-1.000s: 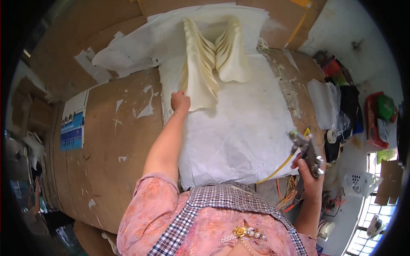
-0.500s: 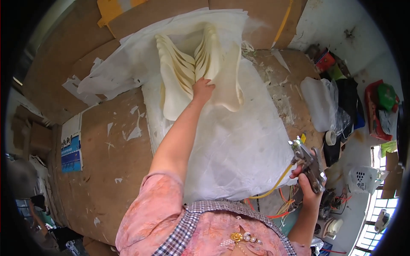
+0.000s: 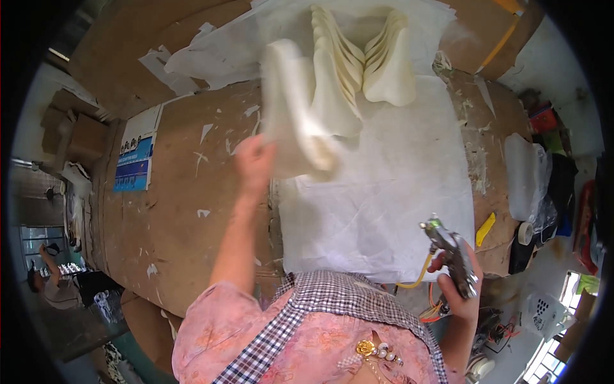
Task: Organize and stack white foam inserts on a workbench and place them into a large storage bag.
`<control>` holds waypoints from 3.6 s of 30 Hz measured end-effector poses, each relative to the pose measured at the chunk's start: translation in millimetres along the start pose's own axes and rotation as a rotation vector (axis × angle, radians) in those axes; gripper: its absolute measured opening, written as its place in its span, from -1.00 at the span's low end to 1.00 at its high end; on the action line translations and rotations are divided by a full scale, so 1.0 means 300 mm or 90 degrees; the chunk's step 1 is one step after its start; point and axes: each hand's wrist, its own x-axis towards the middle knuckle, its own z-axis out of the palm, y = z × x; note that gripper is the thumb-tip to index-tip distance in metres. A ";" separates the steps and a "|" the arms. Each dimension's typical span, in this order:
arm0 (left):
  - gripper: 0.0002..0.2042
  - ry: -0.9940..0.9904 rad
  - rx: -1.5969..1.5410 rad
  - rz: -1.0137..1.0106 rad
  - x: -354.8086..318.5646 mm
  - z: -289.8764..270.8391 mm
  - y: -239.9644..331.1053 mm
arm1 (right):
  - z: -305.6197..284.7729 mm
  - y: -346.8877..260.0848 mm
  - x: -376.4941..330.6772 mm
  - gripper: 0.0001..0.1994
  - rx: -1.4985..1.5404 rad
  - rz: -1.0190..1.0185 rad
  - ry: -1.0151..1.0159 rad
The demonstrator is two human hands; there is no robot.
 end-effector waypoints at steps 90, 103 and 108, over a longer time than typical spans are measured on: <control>-0.69 -0.312 0.126 -0.372 -0.361 -0.190 -0.127 | 0.093 -0.013 0.266 -0.45 -0.076 -0.024 0.018; -0.49 -0.175 0.169 -0.057 0.530 0.340 -0.362 | -0.001 0.019 0.223 -0.44 -0.146 0.060 0.121; -0.56 -0.158 0.333 -0.142 0.570 0.546 -0.316 | -0.023 -0.082 0.254 -0.40 -0.053 -0.109 0.265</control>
